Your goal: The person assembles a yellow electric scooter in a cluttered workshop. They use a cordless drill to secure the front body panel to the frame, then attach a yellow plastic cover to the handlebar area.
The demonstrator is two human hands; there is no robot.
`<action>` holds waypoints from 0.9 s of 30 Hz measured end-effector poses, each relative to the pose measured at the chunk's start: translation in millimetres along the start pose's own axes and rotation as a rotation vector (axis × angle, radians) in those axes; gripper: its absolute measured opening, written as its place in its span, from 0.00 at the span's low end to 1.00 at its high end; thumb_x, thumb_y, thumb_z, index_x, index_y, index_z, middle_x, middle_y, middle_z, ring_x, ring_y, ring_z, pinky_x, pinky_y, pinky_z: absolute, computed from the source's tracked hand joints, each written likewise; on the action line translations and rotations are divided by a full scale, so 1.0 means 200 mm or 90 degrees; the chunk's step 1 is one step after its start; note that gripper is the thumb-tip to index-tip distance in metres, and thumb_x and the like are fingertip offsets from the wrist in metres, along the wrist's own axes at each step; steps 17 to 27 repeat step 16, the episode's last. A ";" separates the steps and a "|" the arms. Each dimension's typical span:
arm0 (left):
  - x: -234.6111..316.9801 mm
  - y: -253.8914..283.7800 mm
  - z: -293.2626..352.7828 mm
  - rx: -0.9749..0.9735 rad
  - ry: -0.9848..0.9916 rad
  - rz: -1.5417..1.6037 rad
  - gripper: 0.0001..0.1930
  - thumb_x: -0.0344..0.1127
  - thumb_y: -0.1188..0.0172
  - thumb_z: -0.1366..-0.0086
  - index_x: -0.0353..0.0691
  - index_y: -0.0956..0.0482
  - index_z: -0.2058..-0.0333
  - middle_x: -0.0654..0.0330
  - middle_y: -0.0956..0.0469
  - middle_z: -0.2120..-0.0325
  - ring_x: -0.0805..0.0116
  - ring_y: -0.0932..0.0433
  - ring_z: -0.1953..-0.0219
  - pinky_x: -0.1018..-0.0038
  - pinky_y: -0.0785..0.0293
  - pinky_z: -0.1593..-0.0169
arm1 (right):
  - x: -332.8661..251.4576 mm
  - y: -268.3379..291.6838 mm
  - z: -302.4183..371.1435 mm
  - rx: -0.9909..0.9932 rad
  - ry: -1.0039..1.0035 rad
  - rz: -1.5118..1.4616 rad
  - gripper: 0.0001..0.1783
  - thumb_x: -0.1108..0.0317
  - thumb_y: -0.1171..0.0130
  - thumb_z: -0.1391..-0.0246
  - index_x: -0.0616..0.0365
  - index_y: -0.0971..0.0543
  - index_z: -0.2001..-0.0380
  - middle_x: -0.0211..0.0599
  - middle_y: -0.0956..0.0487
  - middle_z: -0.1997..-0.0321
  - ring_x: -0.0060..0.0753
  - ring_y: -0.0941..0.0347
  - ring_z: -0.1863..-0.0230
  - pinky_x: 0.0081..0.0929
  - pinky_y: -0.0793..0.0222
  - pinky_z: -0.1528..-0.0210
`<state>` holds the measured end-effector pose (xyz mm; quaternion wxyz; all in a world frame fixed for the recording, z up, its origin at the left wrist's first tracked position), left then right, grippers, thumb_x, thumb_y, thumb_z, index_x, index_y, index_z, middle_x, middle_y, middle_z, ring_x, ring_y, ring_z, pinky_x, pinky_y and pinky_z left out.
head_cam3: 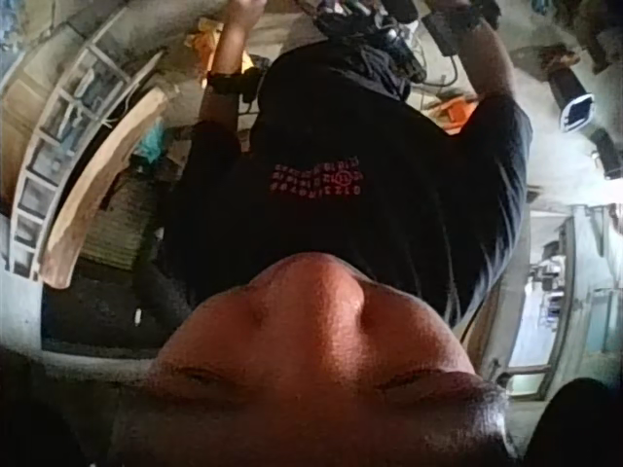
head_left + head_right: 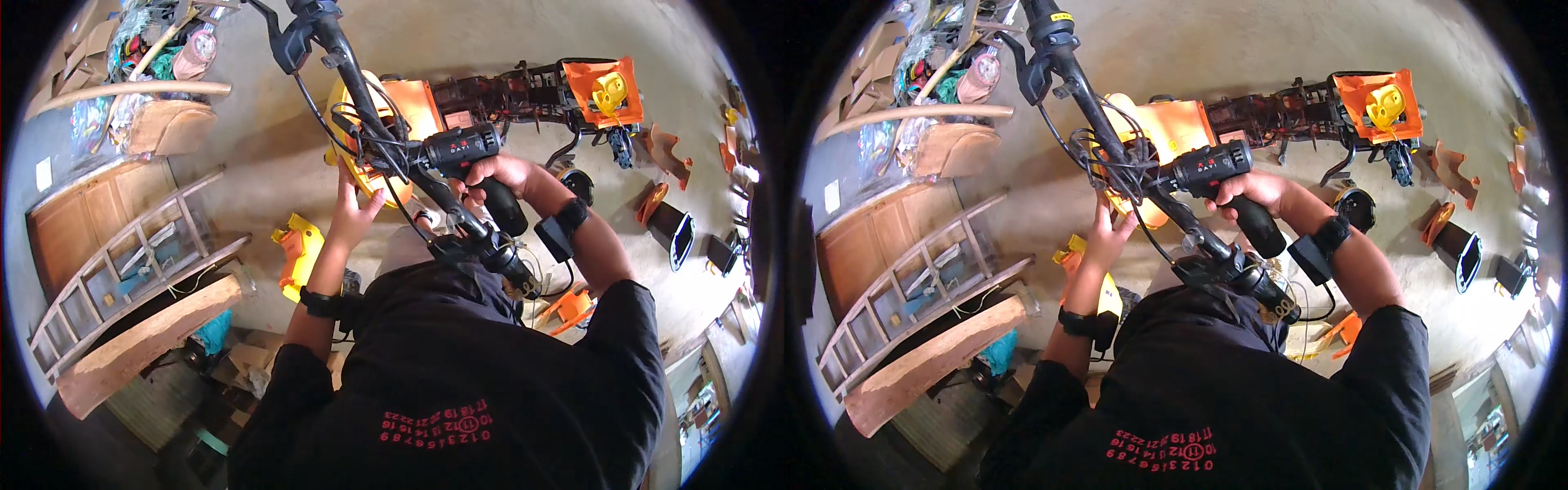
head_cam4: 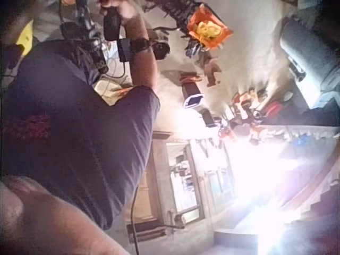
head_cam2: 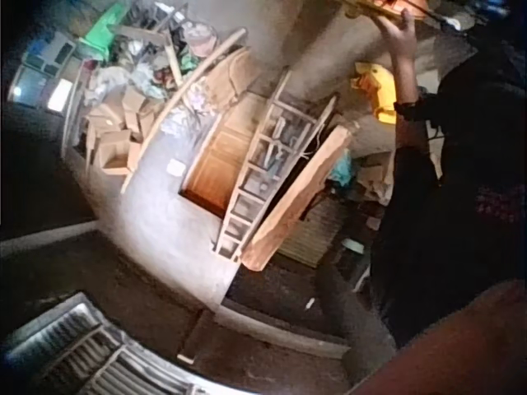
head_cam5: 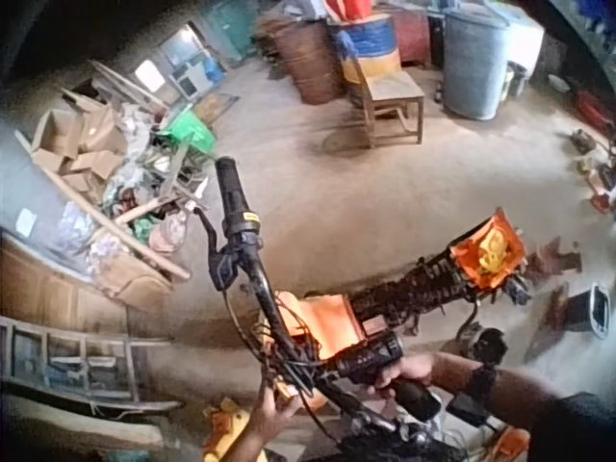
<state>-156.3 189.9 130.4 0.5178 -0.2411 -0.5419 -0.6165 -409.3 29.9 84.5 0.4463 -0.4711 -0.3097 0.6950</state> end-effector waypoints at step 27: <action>0.20 0.04 0.08 0.185 -0.112 -0.334 0.21 0.27 0.35 0.46 0.43 0.27 0.52 0.49 0.27 0.57 0.50 0.28 0.51 0.59 0.31 0.48 | -0.06 -0.03 0.05 0.057 -0.033 -0.008 0.22 0.70 0.36 0.61 0.59 0.24 0.57 0.36 0.20 0.66 0.26 0.26 0.79 0.29 0.24 0.71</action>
Point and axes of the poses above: each hand's wrist, its own z-axis away from the middle knuckle, its own y-axis out of the back of the hand, x = y × z, the point moved 2 cm from there along -z, towards the middle knuckle
